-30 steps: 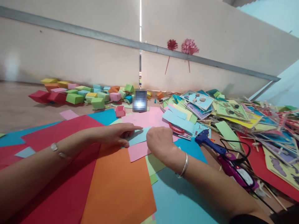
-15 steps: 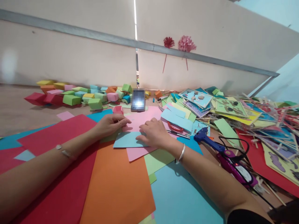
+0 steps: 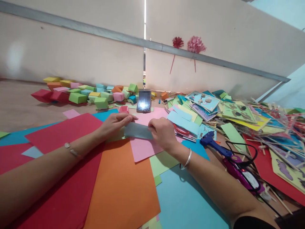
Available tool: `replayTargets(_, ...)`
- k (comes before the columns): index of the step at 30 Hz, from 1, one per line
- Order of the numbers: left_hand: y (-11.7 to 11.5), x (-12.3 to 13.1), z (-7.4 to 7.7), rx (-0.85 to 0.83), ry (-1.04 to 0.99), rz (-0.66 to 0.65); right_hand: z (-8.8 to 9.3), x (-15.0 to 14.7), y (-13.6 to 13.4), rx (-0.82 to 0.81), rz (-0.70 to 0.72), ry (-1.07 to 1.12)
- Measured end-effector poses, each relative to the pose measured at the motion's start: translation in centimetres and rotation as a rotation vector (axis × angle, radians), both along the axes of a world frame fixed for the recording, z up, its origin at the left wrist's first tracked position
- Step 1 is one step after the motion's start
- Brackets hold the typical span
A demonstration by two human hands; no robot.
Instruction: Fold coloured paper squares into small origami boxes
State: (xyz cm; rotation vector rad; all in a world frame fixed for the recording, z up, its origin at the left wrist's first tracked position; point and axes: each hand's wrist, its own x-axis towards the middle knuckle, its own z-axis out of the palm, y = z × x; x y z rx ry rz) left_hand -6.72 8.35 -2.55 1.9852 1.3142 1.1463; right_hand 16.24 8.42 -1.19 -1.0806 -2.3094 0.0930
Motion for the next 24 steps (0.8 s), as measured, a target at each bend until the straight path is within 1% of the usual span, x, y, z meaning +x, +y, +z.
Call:
replayTargets(2, 0.0, 0.1, 0.0, 0.007, -0.09, -0.005, -0.2, 0.2, 0.1, 0.157, -0.049, 0.063)
replayTargets(4, 0.0, 0.2, -0.2, 0.095, -0.141, -0.019, -0.3, 0.2, 0.0, 0.311, -0.08, 0.11)
replayTargets(5, 0.1, 0.2, -0.4, 0.184, -0.106, -0.023, -0.3, 0.2, -0.1, 0.381, -0.083, 0.119)
replayTargets(6, 0.2, 0.3, -0.5, 0.288, -0.025, -0.029, -0.3, 0.1, -0.2, 0.441, -0.07, 0.118)
replayTargets(8, 0.4, 0.4, -0.4, 0.461, 0.188, -0.044, -0.3, -0.2, -0.6, 0.535, 0.003, 0.089)
replayTargets(10, 0.5, 0.5, 0.1, 0.529, 0.329, -0.059, -0.4, -0.5, -1.1, 0.605, 0.107, 0.034)
replayTargets(13, 0.4, 0.5, 1.8, 0.554, 0.471, -0.051, -0.5, -0.9, -2.0, 0.702, 0.235, -0.066)
replayTargets(15, 0.1, 0.4, 2.9, 0.563, 0.634, -0.063, -0.6, -0.9, -2.4, 0.734, 0.28, -0.12)
replayTargets(17, -0.5, -0.1, 3.6, 0.523, 0.708, -0.115, -0.5, -0.7, -2.9, 0.728, 0.295, -0.171)
replayTargets(19, -1.3, -0.7, 3.8, 0.467, 0.656, -0.151, -0.3, -0.6, -3.3, 0.734, 0.312, -0.215)
replayTargets(22, -2.7, -2.1, 3.5, 0.39, 0.528, -0.127, 0.1, -0.7, -4.0, 0.78, 0.362, -0.268)
replayTargets(24, -3.4, -2.9, 3.3, 0.28, 0.449, -0.121, 0.4, -0.9, -4.6, 0.785, 0.375, -0.286)
